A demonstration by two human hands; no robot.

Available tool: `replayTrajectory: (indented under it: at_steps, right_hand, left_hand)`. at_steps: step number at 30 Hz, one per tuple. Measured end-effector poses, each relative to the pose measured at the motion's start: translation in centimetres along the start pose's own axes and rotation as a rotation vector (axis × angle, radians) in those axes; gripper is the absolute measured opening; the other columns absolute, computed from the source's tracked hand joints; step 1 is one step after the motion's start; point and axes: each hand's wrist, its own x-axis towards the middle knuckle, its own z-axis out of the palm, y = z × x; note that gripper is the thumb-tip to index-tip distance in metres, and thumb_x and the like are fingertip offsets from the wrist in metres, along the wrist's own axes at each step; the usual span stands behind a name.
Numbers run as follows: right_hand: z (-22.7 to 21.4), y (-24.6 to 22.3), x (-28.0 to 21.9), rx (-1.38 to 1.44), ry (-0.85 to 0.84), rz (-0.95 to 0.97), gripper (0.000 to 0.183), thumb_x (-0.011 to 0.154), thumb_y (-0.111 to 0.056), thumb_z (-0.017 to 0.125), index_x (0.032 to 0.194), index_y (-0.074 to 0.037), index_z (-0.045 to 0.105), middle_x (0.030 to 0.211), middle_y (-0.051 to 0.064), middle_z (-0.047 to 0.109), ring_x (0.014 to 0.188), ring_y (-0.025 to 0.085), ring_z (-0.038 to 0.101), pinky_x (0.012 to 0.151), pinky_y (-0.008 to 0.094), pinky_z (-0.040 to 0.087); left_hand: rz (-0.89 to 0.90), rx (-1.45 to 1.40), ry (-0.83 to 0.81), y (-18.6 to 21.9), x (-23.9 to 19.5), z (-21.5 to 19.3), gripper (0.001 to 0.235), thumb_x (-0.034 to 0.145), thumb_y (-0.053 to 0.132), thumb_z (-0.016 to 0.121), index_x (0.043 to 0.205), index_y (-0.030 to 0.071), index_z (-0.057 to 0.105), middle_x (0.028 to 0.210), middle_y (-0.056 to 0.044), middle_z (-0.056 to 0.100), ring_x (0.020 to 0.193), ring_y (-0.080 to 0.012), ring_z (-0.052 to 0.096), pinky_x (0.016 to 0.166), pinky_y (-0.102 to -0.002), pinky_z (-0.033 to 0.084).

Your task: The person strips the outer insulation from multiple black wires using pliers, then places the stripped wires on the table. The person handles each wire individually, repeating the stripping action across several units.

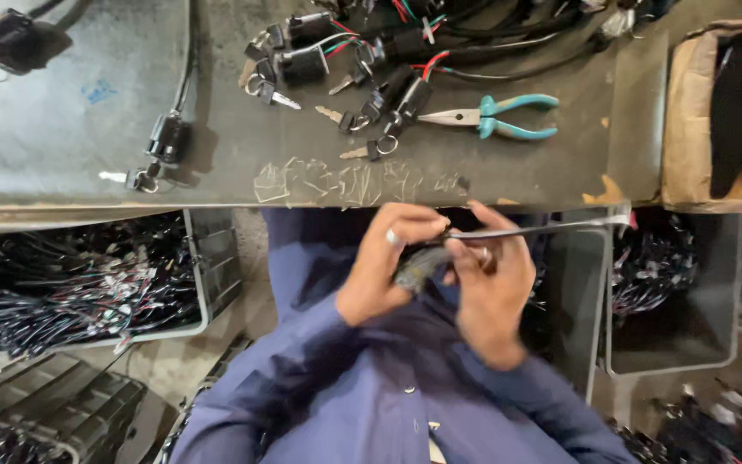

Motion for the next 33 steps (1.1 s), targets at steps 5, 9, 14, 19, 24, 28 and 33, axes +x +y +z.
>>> replayTrajectory:
  at_steps: [5, 9, 14, 19, 24, 28, 33]
  right_hand:
    - [-0.1, 5.2, -1.4, 0.452, -0.195, 0.123, 0.047, 0.104, -0.008, 0.058, 0.149, 0.001, 0.051, 0.126, 0.005, 0.065, 0.085, 0.007, 0.061, 0.067, 0.021, 0.051]
    - [-1.3, 7.6, -0.4, 0.507, -0.358, 0.424, 0.06, 0.093, 0.002, 0.064, 0.15, -0.004, 0.047, 0.117, 0.0, 0.059, 0.097, 0.007, 0.057, 0.076, 0.022, 0.048]
    - [-2.0, 9.4, -0.7, 0.327, -0.505, 0.202, 0.057, 0.095, 0.004, 0.065, 0.151, -0.003, 0.056, 0.108, -0.001, 0.05, 0.098, 0.009, 0.052, 0.087, 0.022, 0.045]
    - [-3.2, 12.9, -0.5, 0.538, -0.456, 0.281, 0.039, 0.099, 0.0, 0.072, 0.137, 0.001, 0.066, 0.115, 0.006, 0.058, 0.102, 0.014, 0.058, 0.088, 0.028, 0.049]
    - [-4.5, 13.1, 0.7, 0.537, -0.469, 0.326, 0.04, 0.089, -0.01, 0.086, 0.125, 0.002, 0.071, 0.123, 0.013, 0.06, 0.114, 0.024, 0.062, 0.099, 0.039, 0.052]
    - [-2.1, 10.4, -0.3, 0.855, -0.547, 0.266, 0.039, 0.085, -0.03, 0.087, 0.109, -0.01, 0.065, 0.126, 0.011, 0.061, 0.122, 0.03, 0.063, 0.105, 0.044, 0.053]
    - [-1.6, 2.8, 2.8, 0.354, -0.68, -0.03, 0.032, 0.092, -0.027, 0.08, 0.113, -0.006, 0.067, 0.137, 0.014, 0.057, 0.126, 0.028, 0.059, 0.109, 0.04, 0.049]
  left_hand:
    - [-0.405, -0.281, 0.234, -1.3, -1.5, 1.6, 0.031, 0.101, 0.003, 0.064, 0.129, 0.007, 0.052, 0.107, -0.005, 0.064, 0.098, -0.0119, 0.063, 0.088, -0.027, 0.054]
    - [-0.622, -0.256, 0.201, -2.0, -2.0, 2.1, 0.029, 0.1, 0.005, 0.059, 0.128, 0.005, 0.053, 0.084, 0.0, 0.065, 0.076, -0.0089, 0.06, 0.069, -0.023, 0.05]
    - [-0.704, -0.026, -0.017, -1.3, -1.8, 1.2, 0.043, 0.09, 0.006, 0.066, 0.131, 0.011, 0.056, 0.086, -0.006, 0.072, 0.077, -0.0138, 0.073, 0.069, -0.029, 0.058]
    - [-0.58, -0.054, -0.063, 0.1, -1.5, 0.9, 0.045, 0.092, 0.007, 0.071, 0.133, 0.011, 0.054, 0.096, -0.011, 0.072, 0.086, -0.0193, 0.073, 0.074, -0.032, 0.058]
    - [-0.591, -0.279, -0.092, 1.5, -2.9, 2.3, 0.042, 0.098, 0.007, 0.066, 0.138, 0.008, 0.051, 0.101, -0.009, 0.069, 0.089, -0.0176, 0.068, 0.08, -0.03, 0.056]
    - [-0.462, -0.26, 0.045, 1.5, -4.5, 5.1, 0.048, 0.099, 0.005, 0.064, 0.143, 0.009, 0.046, 0.104, -0.011, 0.063, 0.092, -0.0188, 0.065, 0.083, -0.027, 0.053]
    - [-0.662, -0.937, 0.306, -0.5, -3.5, 6.4, 0.033, 0.106, 0.006, 0.054, 0.137, 0.013, 0.044, 0.102, -0.009, 0.058, 0.074, -0.0125, 0.058, 0.063, -0.023, 0.049]
